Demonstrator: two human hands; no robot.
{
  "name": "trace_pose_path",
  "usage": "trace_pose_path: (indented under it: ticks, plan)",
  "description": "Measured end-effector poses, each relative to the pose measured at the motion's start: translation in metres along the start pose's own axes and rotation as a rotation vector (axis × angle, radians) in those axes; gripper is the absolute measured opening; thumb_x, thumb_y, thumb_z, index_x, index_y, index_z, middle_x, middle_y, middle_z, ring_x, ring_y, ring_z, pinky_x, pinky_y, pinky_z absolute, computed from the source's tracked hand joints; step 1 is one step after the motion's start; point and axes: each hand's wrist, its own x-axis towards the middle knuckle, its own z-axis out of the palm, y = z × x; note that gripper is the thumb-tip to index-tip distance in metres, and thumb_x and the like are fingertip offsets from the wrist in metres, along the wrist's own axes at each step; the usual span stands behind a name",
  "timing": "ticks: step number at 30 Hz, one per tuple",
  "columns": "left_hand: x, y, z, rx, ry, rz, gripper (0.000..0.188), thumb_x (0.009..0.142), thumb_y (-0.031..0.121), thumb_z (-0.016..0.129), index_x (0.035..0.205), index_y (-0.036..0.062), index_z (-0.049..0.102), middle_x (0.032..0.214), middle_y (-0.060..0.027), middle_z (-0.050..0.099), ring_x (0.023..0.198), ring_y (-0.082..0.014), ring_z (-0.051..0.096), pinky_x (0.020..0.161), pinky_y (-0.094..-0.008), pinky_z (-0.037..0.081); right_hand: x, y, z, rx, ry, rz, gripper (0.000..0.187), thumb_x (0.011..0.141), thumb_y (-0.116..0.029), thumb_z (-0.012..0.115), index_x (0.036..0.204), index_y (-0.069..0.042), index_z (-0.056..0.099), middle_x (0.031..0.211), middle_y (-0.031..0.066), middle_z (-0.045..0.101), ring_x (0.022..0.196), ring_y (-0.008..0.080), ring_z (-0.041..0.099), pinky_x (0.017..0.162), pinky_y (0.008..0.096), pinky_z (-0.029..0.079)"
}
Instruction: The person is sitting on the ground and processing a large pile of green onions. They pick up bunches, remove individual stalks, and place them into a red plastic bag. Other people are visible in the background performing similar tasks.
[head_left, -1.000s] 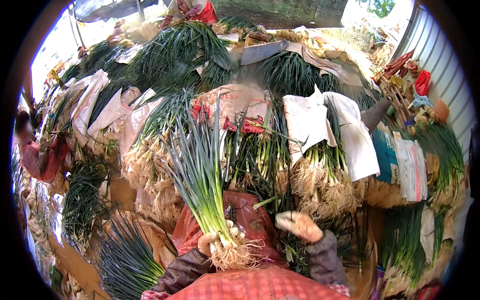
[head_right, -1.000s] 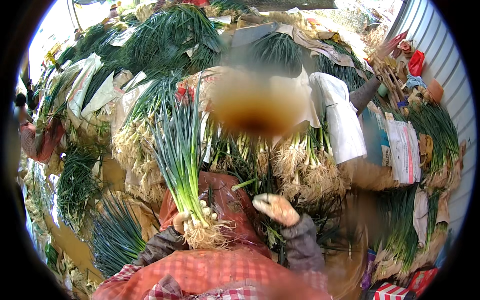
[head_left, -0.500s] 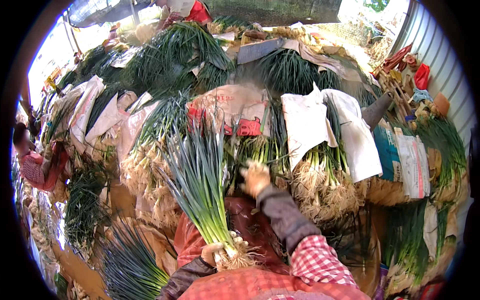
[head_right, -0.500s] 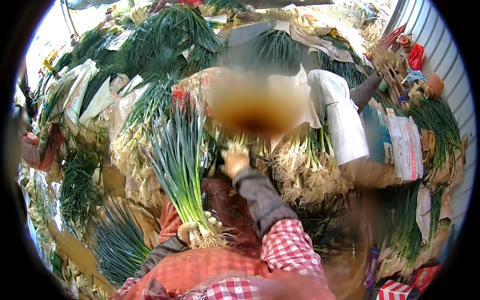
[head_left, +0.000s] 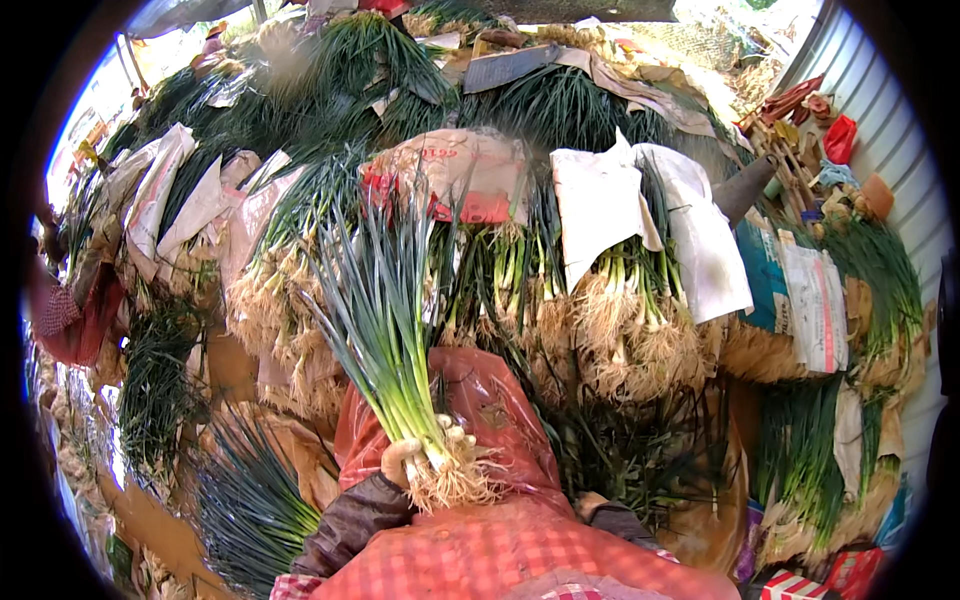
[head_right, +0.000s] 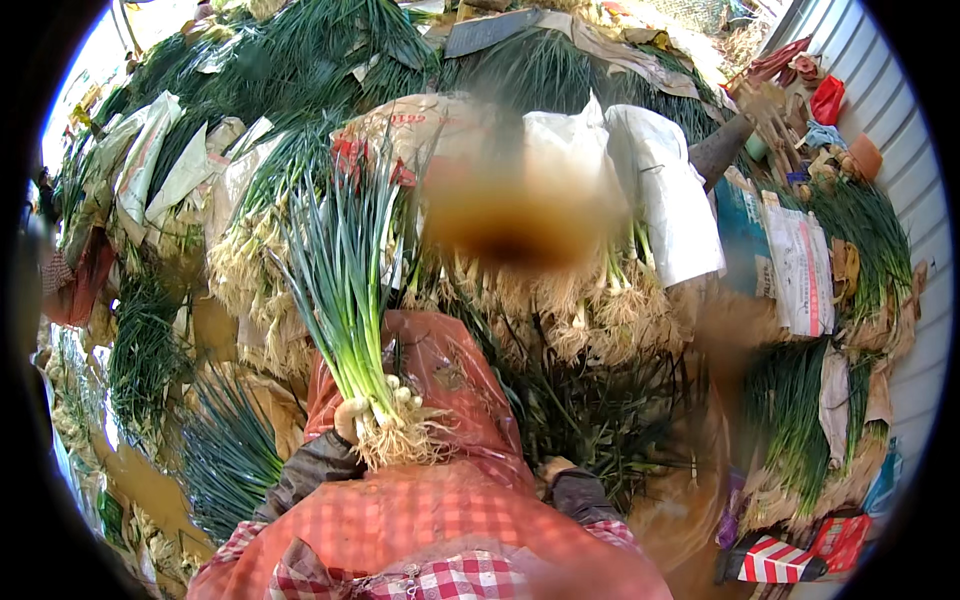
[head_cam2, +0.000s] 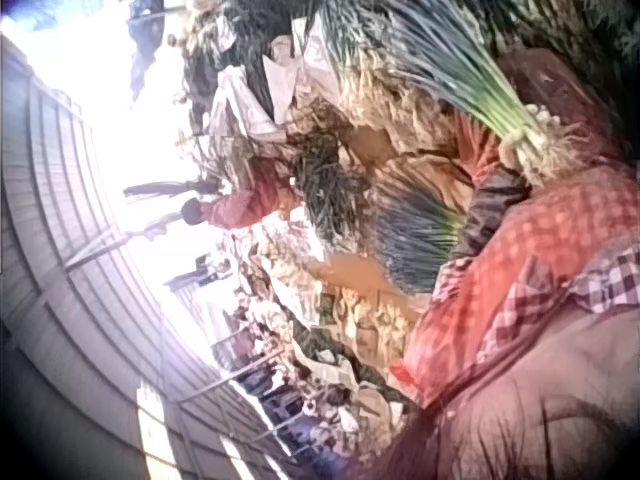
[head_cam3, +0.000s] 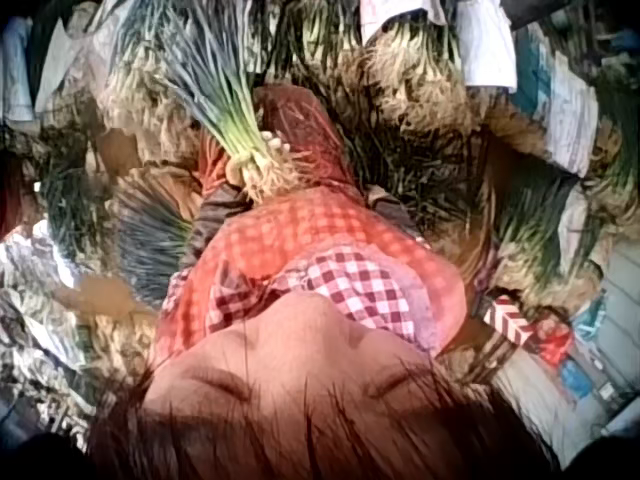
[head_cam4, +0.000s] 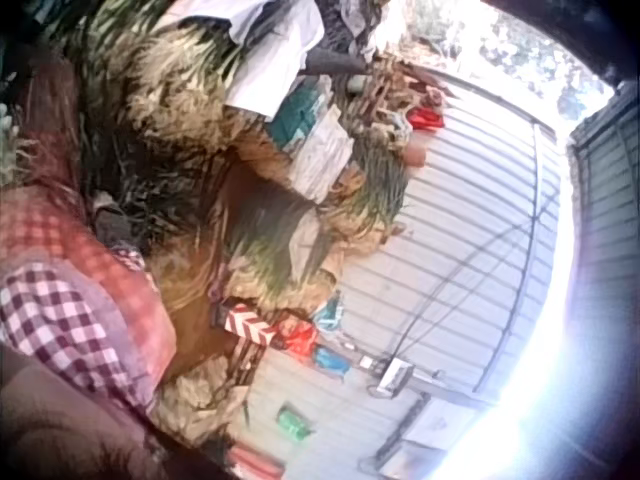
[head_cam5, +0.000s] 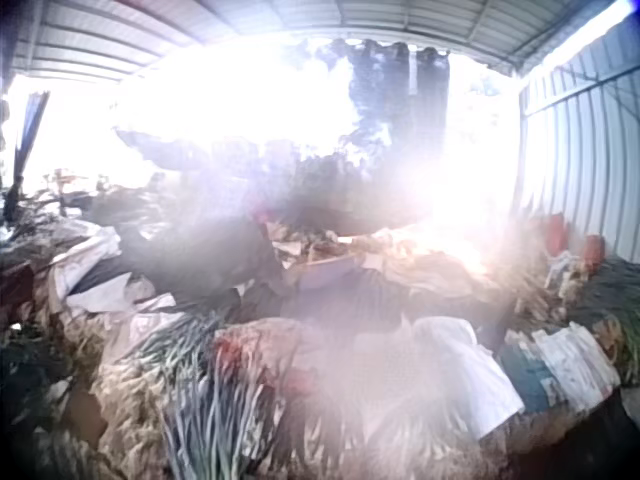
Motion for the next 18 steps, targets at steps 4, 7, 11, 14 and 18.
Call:
trace_pose_path:
  ticks: [4, 7, 11, 14, 18]
  plan:
    - [-0.004, -0.001, -0.009, 0.053, -0.005, 0.024, 0.054, 0.079, 0.024, 0.064, 0.127, 0.0042, 0.050, 0.122, -0.0152, 0.057, 0.123, -0.0365, 0.051, 0.108, -0.0520, 0.039, -0.065, 0.021, 0.021, 0.260, -0.130, 0.205, 0.046, 0.087, -0.050, 0.060, 0.101, -0.008, 0.072, 0.112, 0.0150, 0.066, 0.104, 0.0305, 0.063, 0.087, 0.0428, 0.050]
    - [0.007, -0.009, -0.009, 0.008, -0.004, 0.007, 0.052, 0.079, 0.023, 0.063, 0.126, 0.0048, 0.051, 0.120, -0.0160, 0.059, 0.123, -0.0370, 0.052, 0.109, -0.0521, 0.038, -0.090, 0.048, 0.047, 0.448, -0.032, -0.113, 0.050, 0.087, -0.054, 0.060, 0.096, -0.006, 0.072, 0.100, 0.0125, 0.070, 0.098, 0.0258, 0.065, 0.083, 0.0413, 0.051]
    - [0.001, -0.010, -0.010, 0.031, 0.100, 0.040, 0.052, 0.080, 0.022, 0.062, 0.126, 0.0003, 0.052, 0.122, -0.0180, 0.060, 0.123, -0.0333, 0.054, 0.113, -0.0487, 0.035, -0.090, -0.048, -0.102, -0.101, 0.119, -0.001, 0.023, 0.094, -0.027, 0.054, 0.105, -0.012, 0.068, 0.082, 0.0126, 0.067, 0.075, 0.0314, 0.065, 0.065, 0.0429, 0.052]
    - [0.000, -0.009, -0.018, 0.073, 0.065, 0.063, 0.053, 0.080, 0.022, 0.062, 0.126, -0.0015, 0.050, 0.121, -0.0172, 0.060, 0.123, -0.0318, 0.054, 0.114, -0.0484, 0.034, -0.101, -0.145, -0.246, 0.820, 0.367, -0.190, 0.044, 0.095, -0.045, 0.057, 0.088, -0.003, 0.067, 0.073, 0.0067, 0.067, 0.055, 0.0136, 0.059, 0.054, 0.0294, 0.048]
    - [-0.012, -0.004, -0.005, 0.078, 0.067, 0.053, 0.054, 0.079, 0.025, 0.064, 0.127, 0.0044, 0.049, 0.120, -0.0141, 0.057, 0.123, -0.0362, 0.051, 0.111, -0.0517, 0.036, 0.002, -0.145, -0.378, 0.677, 1.170, -0.527, 0.048, 0.094, -0.044, 0.058, 0.117, -0.002, 0.062, 0.081, 0.0104, 0.069, 0.064, 0.0179, 0.063, 0.062, 0.0337, 0.051]
